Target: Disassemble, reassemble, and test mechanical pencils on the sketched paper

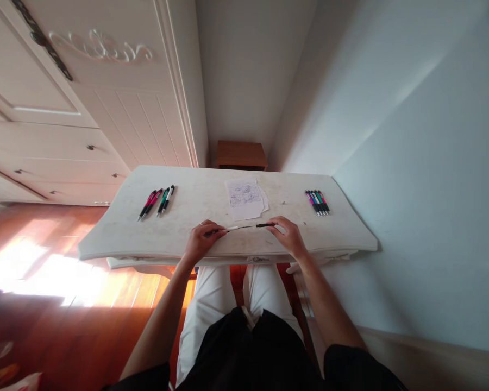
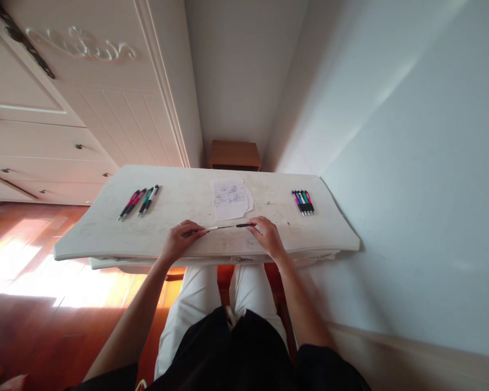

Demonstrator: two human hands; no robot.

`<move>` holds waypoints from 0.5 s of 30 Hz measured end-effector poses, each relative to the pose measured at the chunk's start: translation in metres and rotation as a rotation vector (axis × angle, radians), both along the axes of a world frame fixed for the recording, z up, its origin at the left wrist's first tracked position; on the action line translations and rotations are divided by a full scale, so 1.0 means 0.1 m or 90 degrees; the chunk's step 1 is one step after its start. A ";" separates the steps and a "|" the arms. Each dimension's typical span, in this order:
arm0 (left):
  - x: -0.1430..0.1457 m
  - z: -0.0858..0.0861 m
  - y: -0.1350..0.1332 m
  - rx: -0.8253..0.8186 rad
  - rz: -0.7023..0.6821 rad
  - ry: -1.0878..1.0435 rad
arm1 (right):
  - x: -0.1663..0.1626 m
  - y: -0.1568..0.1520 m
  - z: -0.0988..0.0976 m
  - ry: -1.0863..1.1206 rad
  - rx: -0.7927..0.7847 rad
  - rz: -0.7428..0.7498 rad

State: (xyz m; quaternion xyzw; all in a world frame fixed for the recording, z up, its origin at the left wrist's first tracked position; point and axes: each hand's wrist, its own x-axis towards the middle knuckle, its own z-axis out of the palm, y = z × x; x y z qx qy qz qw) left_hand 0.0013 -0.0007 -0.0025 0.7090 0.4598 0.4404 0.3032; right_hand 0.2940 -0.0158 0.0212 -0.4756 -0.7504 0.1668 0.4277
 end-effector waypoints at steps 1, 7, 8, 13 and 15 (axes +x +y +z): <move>0.00 0.00 0.00 0.001 0.000 -0.001 | -0.01 0.00 0.01 0.001 -0.001 0.002; 0.00 0.01 0.00 0.000 0.006 0.002 | -0.07 0.02 0.02 0.000 -0.005 0.015; 0.01 0.01 0.00 0.000 0.006 0.003 | -0.08 0.03 0.02 0.000 -0.005 0.019; 0.00 0.01 -0.01 0.001 0.006 0.002 | -0.15 0.05 -0.01 0.003 -0.007 0.044; 0.00 0.01 -0.01 0.002 0.004 0.001 | -0.20 0.06 -0.01 0.006 -0.010 0.054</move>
